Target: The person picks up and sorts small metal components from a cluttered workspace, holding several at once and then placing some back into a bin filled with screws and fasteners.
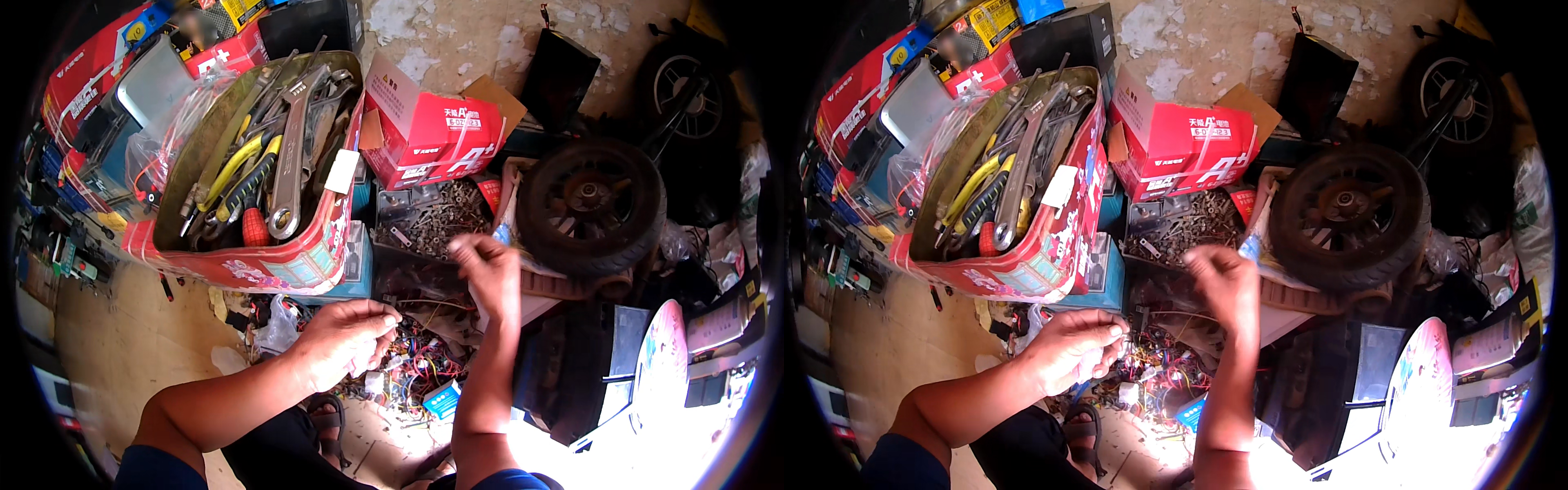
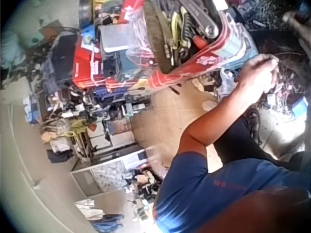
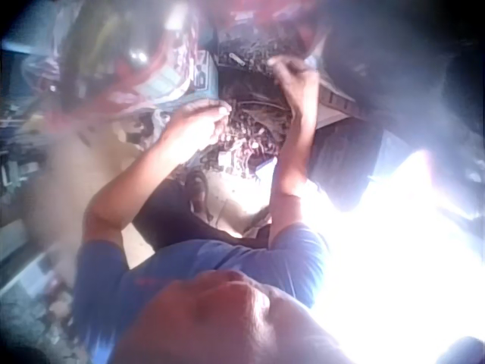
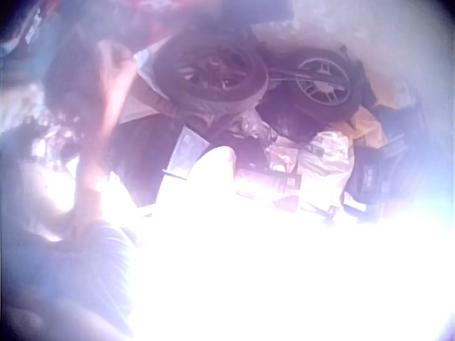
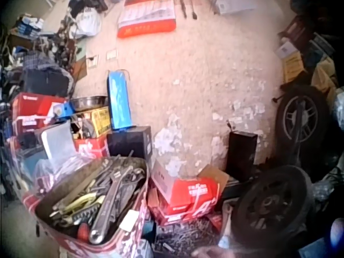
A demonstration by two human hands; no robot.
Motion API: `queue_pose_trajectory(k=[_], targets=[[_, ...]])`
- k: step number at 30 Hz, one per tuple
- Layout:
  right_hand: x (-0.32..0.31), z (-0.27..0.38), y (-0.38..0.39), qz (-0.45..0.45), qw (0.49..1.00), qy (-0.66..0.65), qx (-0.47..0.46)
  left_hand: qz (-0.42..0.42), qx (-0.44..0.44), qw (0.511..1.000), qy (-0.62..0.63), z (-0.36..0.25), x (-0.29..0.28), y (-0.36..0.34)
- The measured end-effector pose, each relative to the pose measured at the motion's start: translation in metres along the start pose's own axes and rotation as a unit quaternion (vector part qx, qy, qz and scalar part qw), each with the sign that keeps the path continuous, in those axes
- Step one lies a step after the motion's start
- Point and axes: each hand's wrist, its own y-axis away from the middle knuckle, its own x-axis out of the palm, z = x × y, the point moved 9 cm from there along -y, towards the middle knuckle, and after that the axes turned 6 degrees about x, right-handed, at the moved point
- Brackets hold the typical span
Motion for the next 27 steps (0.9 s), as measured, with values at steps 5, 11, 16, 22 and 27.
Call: queue_pose_trajectory(k=[5,11,16,22,27], targets=[[-0.047,0.013,-0.021,-0.200,0.959,0.181,-0.092,-0.001,-0.028,1.000,0.000,0.005,-0.001,0.001],[-0.042,0.014,-0.032,-0.193,0.949,0.239,-0.074,0.020,-0.017,0.999,-0.029,0.005,-0.003,-0.003],[-0.036,0.004,-0.041,-0.204,0.934,0.258,-0.144,0.003,-0.031,0.999,-0.022,0.004,-0.002,-0.001],[-0.035,-0.013,-0.058,-0.184,0.939,0.262,-0.129,0.006,-0.024,1.000,-0.015,0.004,-0.004,0.000],[-0.009,-0.028,-0.076,-0.108,0.913,0.370,-0.136,0.004,-0.034,0.999,-0.038,0.007,-0.003,-0.001]])
